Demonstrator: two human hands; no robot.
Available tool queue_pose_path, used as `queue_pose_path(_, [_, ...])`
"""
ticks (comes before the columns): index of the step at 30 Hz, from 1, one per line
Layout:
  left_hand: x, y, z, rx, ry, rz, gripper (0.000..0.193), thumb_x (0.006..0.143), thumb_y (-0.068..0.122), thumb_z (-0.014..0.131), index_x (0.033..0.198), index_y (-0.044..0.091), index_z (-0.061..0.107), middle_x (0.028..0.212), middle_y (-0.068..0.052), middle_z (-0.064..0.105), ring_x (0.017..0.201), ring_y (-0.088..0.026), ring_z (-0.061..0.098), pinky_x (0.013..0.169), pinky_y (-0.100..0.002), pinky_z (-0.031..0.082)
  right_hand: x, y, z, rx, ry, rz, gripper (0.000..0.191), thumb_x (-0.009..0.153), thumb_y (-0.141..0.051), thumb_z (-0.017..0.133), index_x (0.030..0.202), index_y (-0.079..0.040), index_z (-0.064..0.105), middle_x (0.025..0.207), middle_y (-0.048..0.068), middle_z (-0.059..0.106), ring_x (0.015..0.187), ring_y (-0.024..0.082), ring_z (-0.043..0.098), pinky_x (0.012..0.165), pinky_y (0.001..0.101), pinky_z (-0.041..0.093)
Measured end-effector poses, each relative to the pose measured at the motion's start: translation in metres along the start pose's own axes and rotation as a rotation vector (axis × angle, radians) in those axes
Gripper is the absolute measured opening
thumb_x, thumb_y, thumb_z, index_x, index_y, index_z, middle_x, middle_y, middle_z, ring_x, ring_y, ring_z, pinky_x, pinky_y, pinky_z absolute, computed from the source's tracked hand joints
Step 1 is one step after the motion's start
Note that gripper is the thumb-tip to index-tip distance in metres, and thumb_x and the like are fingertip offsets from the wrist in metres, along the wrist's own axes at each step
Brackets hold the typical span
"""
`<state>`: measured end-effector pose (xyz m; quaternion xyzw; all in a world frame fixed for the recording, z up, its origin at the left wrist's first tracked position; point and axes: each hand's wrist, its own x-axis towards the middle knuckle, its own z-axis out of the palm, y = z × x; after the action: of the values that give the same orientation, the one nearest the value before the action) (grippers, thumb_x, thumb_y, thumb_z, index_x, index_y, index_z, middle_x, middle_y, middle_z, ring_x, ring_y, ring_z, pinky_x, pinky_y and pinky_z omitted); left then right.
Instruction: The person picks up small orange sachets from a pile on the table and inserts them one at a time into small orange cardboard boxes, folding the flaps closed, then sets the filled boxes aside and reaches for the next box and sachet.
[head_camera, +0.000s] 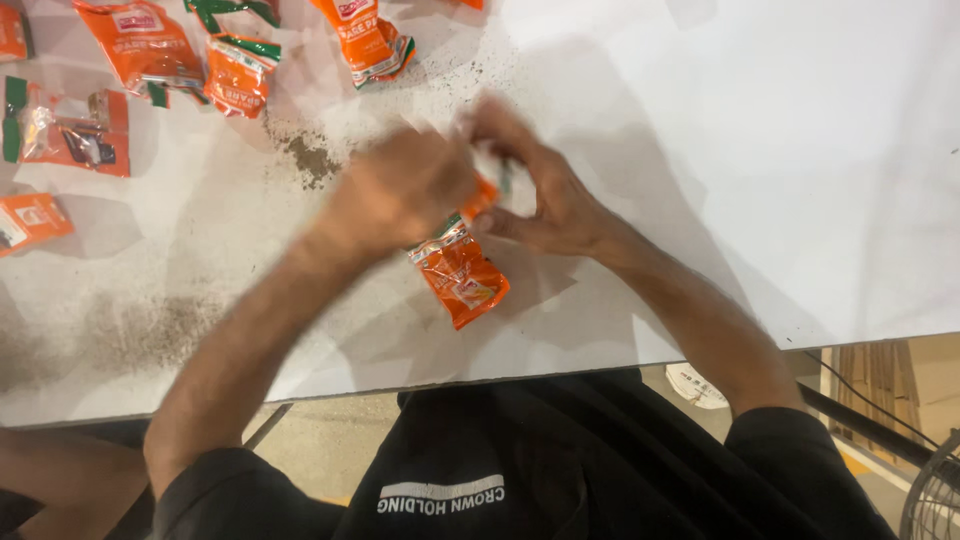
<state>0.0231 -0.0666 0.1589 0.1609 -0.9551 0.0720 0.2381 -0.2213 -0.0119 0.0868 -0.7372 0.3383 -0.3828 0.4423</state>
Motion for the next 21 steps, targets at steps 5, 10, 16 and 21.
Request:
queue_pose_path(5, [-0.017,0.059,-0.022,-0.420,0.072,-0.187,0.053,0.073,-0.002,0.065,0.126,-0.002,0.056,0.126,-0.021,0.060,0.103,-0.032,0.066,0.083,-0.043,0.058,-0.009,0.003,0.007,0.136,0.049,0.298,0.071,0.107,-0.029,0.067,0.162,-0.004,0.029,0.148,0.014,0.055,0.135,0.024,0.057,0.117,0.0411,0.048])
queue_pose_path(10, [-0.039,0.062,-0.006,-0.128,-0.334,-0.178,0.053,0.076,0.004,0.071,0.127,0.003,0.059,0.121,-0.016,0.061,0.098,-0.028,0.067,0.072,-0.039,0.058,-0.007,0.018,0.007,0.016,0.088,0.122,0.072,0.117,-0.025,0.060,0.165,-0.003,0.010,0.160,0.020,0.032,0.152,0.030,0.037,0.133,0.0426,0.029])
queue_pose_path(16, [-0.046,0.045,0.006,-0.604,0.070,-0.398,0.045,0.082,0.000,0.079,0.119,0.000,0.053,0.131,-0.018,0.062,0.111,-0.033,0.070,0.087,-0.041,0.063,-0.010,0.013,-0.002,-0.285,0.169,0.104,0.060,0.097,-0.019,0.080,0.146,-0.003,0.049,0.135,0.016,0.069,0.135,0.031,0.061,0.133,0.0505,0.014])
queue_pose_path(21, [-0.032,0.045,0.023,-0.371,0.394,-0.157,0.041,0.088,0.006,0.088,0.109,0.000,0.054,0.120,-0.024,0.065,0.113,-0.039,0.069,0.092,-0.044,0.064,-0.007,0.011,0.002,-0.367,0.193,0.003,0.049,0.081,-0.001,0.085,0.127,-0.006,0.068,0.127,0.012,0.075,0.112,0.024,0.075,0.132,0.0483,0.026])
